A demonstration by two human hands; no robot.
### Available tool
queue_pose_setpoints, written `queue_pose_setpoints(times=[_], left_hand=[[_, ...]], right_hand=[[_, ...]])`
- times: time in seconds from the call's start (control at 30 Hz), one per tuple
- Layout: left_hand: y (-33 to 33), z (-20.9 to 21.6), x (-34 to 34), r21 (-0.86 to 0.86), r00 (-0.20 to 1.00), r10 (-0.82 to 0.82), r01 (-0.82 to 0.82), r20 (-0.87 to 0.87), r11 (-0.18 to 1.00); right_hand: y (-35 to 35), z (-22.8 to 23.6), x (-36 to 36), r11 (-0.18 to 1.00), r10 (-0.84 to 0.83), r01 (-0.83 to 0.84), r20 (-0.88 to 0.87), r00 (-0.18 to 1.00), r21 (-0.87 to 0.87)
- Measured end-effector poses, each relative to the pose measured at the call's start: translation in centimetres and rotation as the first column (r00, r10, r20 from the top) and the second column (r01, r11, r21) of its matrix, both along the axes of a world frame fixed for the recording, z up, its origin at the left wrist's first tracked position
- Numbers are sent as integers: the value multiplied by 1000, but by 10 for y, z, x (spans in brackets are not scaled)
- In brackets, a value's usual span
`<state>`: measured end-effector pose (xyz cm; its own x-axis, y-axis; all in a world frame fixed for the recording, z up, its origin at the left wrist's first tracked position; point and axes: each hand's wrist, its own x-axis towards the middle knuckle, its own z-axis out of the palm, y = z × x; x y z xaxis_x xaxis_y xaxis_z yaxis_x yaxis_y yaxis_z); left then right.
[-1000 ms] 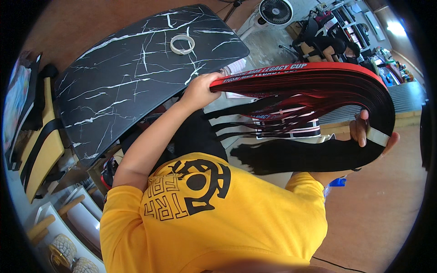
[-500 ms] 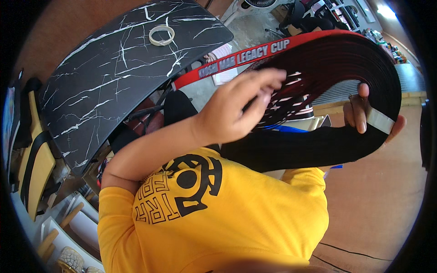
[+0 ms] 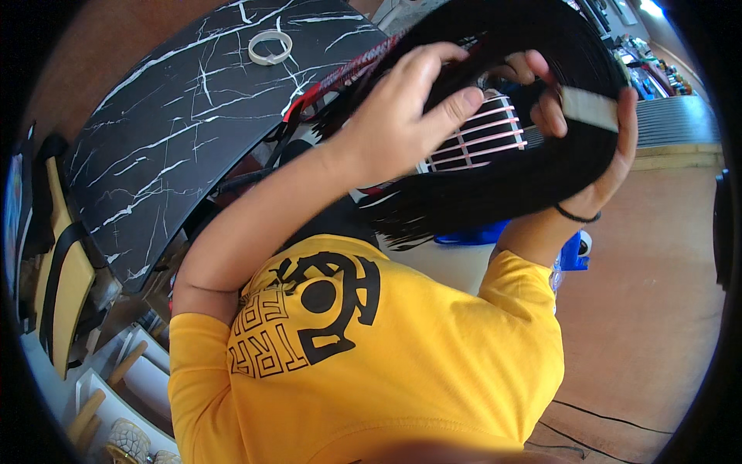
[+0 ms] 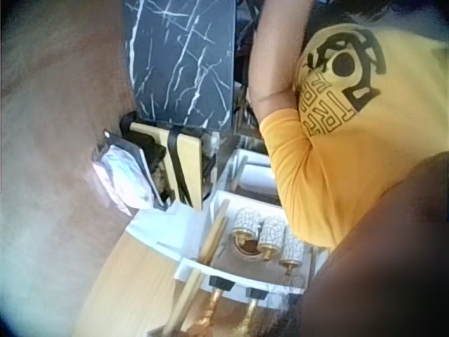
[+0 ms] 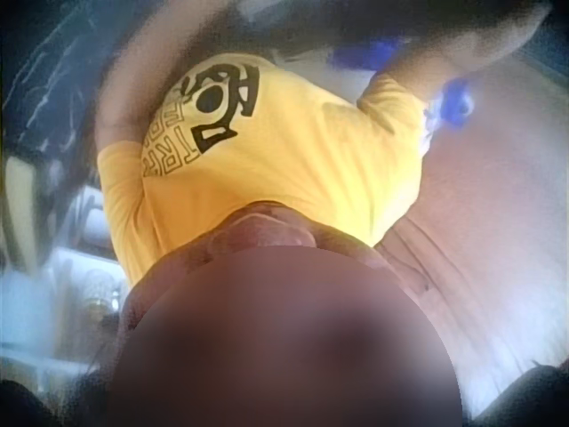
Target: The person assembles a stack of red and black ribbons with medals by applying white tape to secure them together. They then place the assembled stack on a nearby surface and pick up a white grid-like frame, positioning it on the table.
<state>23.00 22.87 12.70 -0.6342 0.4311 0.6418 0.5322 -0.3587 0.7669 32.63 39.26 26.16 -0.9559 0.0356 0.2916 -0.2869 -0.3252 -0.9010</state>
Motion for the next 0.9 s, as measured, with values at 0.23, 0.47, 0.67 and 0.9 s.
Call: queue_pose_setpoints(times=[0.23, 0.47, 0.67, 0.9], left_hand=[[15, -70, -40, -372, 999, -28, 20, -18, 928], [12, -177, -32, -349, 996, 67, -42, 58, 936], [-20, -237, -31, -673, 968, 160, 12, 192, 740], [-52, -261, -41, -976, 978, 138, 133, 158, 173]], right_hand=[[25, 8, -21, 989, 128, -125, 41, 991, -82], [80, 36, -25, 993, 42, -30, 100, 994, -119], [93, 32, -26, 998, -13, 27, 224, 975, -59], [108, 17, -33, 1000, -1, 4, 152, 988, -17]])
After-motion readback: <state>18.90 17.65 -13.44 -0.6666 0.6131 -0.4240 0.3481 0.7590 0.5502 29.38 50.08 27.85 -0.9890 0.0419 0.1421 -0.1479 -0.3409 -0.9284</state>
